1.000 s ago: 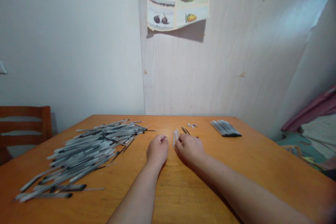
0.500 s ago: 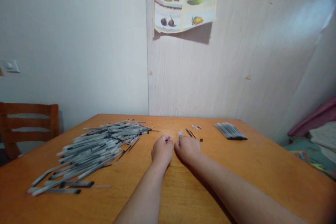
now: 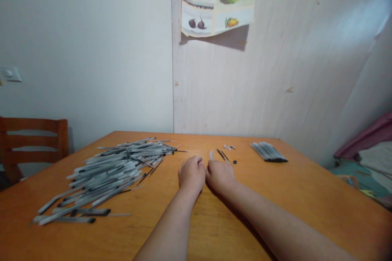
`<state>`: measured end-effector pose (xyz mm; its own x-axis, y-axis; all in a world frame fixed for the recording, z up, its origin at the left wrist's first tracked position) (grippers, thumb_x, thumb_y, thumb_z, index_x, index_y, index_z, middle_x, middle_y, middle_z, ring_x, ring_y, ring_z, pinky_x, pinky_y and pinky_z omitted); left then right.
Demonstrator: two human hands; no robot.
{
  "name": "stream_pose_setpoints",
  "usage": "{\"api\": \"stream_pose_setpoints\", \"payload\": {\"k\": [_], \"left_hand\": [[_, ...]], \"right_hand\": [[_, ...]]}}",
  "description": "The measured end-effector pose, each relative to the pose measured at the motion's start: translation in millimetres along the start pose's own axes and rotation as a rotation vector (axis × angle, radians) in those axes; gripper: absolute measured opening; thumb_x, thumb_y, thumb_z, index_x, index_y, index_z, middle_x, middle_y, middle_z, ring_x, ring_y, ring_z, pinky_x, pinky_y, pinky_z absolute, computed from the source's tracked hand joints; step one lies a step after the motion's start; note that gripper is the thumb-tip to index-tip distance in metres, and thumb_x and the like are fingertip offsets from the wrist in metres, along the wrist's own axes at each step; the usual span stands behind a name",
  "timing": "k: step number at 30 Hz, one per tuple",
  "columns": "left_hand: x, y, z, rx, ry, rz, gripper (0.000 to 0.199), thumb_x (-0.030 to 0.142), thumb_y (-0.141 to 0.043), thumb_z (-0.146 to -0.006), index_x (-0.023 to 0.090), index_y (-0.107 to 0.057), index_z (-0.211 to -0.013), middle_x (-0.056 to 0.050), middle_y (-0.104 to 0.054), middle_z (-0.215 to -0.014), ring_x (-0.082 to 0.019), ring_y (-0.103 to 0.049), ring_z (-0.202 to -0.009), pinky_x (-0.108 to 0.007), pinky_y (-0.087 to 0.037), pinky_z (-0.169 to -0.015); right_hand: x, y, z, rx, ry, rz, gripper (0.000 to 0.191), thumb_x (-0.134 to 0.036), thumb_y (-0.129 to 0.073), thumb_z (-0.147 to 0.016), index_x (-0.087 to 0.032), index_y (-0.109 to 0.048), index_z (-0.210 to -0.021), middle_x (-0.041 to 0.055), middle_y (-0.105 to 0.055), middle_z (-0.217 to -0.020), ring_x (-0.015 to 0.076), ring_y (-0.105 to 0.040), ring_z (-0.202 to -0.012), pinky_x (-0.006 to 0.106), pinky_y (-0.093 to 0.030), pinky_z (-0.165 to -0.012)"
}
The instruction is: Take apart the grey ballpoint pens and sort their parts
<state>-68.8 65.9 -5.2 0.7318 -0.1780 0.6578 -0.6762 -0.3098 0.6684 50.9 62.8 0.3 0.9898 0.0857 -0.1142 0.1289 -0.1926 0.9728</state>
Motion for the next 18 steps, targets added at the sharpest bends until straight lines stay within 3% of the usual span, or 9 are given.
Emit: {"api": "stream_pose_setpoints", "payload": {"k": [5,11,18], "left_hand": [[21.1,2.6,9.9,-0.047,-0.162,-0.112,0.034,0.016,-0.045,-0.085,0.025,-0.070,-0.106,-0.007,-0.071,-0.112,-0.026,-0.057,-0.111,-0.042,-0.036,-0.096],[39.3,5.6,20.2,-0.100,-0.285,-0.158,0.032,0.018,-0.048,-0.086,0.032,-0.070,-0.104,-0.003,-0.071,-0.110,-0.026,-0.054,-0.112,-0.055,-0.019,-0.107],[46.1,5.6,21.0,-0.114,-0.373,-0.174,0.023,0.029,-0.051,-0.090,0.032,-0.073,-0.097,-0.004,-0.070,-0.100,-0.024,-0.054,-0.103,-0.043,-0.030,-0.098]], "right_hand": [[11.5,13.2,4.2,0.039,0.042,-0.113,0.033,-0.043,-0.048,-0.089,-0.019,-0.070,-0.084,0.0128,-0.073,-0.084,0.0250,-0.066,-0.078,0.030,-0.038,-0.064],[45.3,15.2,-3.2,0.043,0.045,-0.495,0.012,-0.025,-0.058,-0.076,-0.018,-0.063,-0.069,0.0036,-0.066,-0.066,0.0156,-0.059,-0.064,0.024,-0.035,-0.058],[47.7,19.1,5.6,-0.107,0.023,-0.997,0.011,-0.027,-0.057,-0.071,-0.019,-0.055,-0.065,-0.0011,-0.059,-0.058,0.0116,-0.053,-0.055,0.022,-0.036,-0.052]]}}
Point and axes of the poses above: each hand's wrist, its own z-axis away from the middle knuckle, its own y-axis out of the back of the hand, x = y × z, the point moved 6 cm from there along -z, towards the middle knuckle
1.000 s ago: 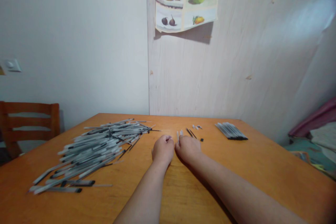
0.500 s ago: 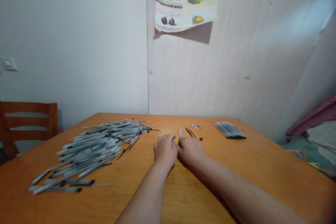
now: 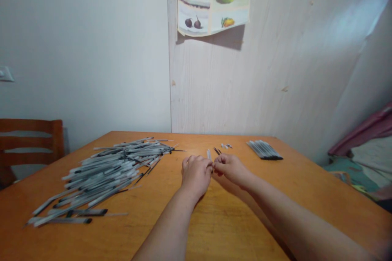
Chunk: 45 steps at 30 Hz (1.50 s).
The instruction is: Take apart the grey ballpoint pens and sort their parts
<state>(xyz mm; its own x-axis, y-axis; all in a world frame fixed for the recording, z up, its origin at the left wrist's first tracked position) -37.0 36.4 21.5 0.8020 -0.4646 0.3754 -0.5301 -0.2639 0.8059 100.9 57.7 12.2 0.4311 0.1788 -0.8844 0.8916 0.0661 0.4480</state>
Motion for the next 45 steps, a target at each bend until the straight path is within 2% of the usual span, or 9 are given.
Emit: {"api": "stream_pose_setpoints", "payload": {"k": [3,5,8,11,15,23,36,41,45], "left_hand": [[-5.7,-0.5,-2.0,0.026,0.040,0.028,0.021,0.032,-0.052,-0.090,0.031,-0.073,-0.094,-0.004,-0.070,-0.098,-0.023,-0.055,-0.101,-0.039,-0.034,-0.093],[-11.8,0.4,-3.1,0.057,0.098,0.049,0.022,0.033,-0.051,-0.091,0.030,-0.072,-0.093,-0.004,-0.070,-0.098,-0.023,-0.056,-0.100,-0.037,-0.035,-0.089],[-20.9,3.1,-4.1,0.106,0.190,0.090,0.023,0.033,-0.050,-0.091,0.028,-0.072,-0.095,-0.004,-0.071,-0.101,-0.023,-0.058,-0.100,-0.036,-0.037,-0.087],[-27.6,5.5,-4.8,0.139,0.256,0.136,0.023,0.033,-0.051,-0.090,0.027,-0.072,-0.098,-0.005,-0.072,-0.104,-0.024,-0.059,-0.102,-0.035,-0.039,-0.086],[-32.5,6.0,-5.8,0.148,0.302,0.183,0.023,0.031,-0.053,-0.089,0.025,-0.072,-0.100,-0.006,-0.072,-0.107,-0.025,-0.060,-0.104,-0.034,-0.042,-0.087],[-34.5,2.5,-6.1,0.150,0.302,0.208,0.022,0.030,-0.053,-0.089,0.024,-0.072,-0.098,-0.007,-0.072,-0.104,-0.023,-0.061,-0.101,-0.033,-0.043,-0.087],[-37.9,-1.6,-7.8,0.138,0.295,0.266,0.021,0.029,-0.055,-0.088,0.022,-0.073,-0.095,-0.010,-0.071,-0.103,-0.023,-0.062,-0.100,-0.034,-0.043,-0.089],[-43.2,-7.2,-10.0,0.160,0.304,0.378,0.020,0.026,-0.054,-0.088,0.019,-0.071,-0.094,-0.009,-0.072,-0.100,-0.021,-0.064,-0.095,-0.031,-0.045,-0.084],[-42.7,-11.5,-10.0,0.160,0.392,0.628,0.019,0.026,-0.055,-0.087,0.018,-0.070,-0.095,-0.007,-0.073,-0.097,-0.018,-0.066,-0.089,-0.028,-0.047,-0.080]], "right_hand": [[0.5,14.4,-2.4,0.027,-0.049,-0.086,0.016,-0.034,-0.055,-0.075,-0.019,-0.054,-0.069,0.0002,-0.062,-0.065,0.0115,-0.053,-0.057,0.021,-0.032,-0.049],[5.3,34.8,-9.5,0.135,-0.025,-0.042,0.014,-0.032,-0.053,-0.076,-0.019,-0.052,-0.068,-0.0016,-0.059,-0.062,0.0103,-0.049,-0.055,0.021,-0.031,-0.049],[21.7,64.1,-22.4,0.278,-0.041,0.226,0.011,-0.021,-0.051,-0.073,-0.019,-0.051,-0.062,-0.0029,-0.052,-0.056,0.0099,-0.045,-0.052,0.022,-0.029,-0.050],[41.5,75.9,-33.4,0.266,-0.133,0.527,0.011,-0.018,-0.052,-0.072,-0.017,-0.059,-0.064,-0.0004,-0.058,-0.060,0.0117,-0.052,-0.058,0.022,-0.031,-0.052],[59.4,72.5,-39.9,0.180,-0.237,0.682,0.007,-0.019,-0.061,-0.068,-0.015,-0.068,-0.068,0.0044,-0.065,-0.064,0.0156,-0.059,-0.063,0.024,-0.035,-0.055],[68.7,59.1,-41.5,0.111,-0.354,0.780,0.009,-0.023,-0.068,-0.063,-0.014,-0.070,-0.066,0.0119,-0.069,-0.070,0.0225,-0.066,-0.068,0.026,-0.041,-0.055],[73.8,56.1,-41.9,0.166,-0.364,0.806,0.014,-0.023,-0.064,-0.068,-0.013,-0.070,-0.076,0.0165,-0.072,-0.085,0.0287,-0.069,-0.083,0.029,-0.045,-0.061],[68.4,59.9,-35.1,0.193,-0.325,0.765,0.012,-0.023,-0.061,-0.071,-0.013,-0.068,-0.069,0.0148,-0.069,-0.076,0.0247,-0.066,-0.077,0.027,-0.041,-0.059],[49.8,55.6,-24.2,0.166,-0.228,0.652,0.020,-0.023,-0.054,-0.076,-0.016,-0.059,-0.057,0.0044,-0.057,-0.056,0.0154,-0.055,-0.058,0.024,-0.033,-0.051]]}}
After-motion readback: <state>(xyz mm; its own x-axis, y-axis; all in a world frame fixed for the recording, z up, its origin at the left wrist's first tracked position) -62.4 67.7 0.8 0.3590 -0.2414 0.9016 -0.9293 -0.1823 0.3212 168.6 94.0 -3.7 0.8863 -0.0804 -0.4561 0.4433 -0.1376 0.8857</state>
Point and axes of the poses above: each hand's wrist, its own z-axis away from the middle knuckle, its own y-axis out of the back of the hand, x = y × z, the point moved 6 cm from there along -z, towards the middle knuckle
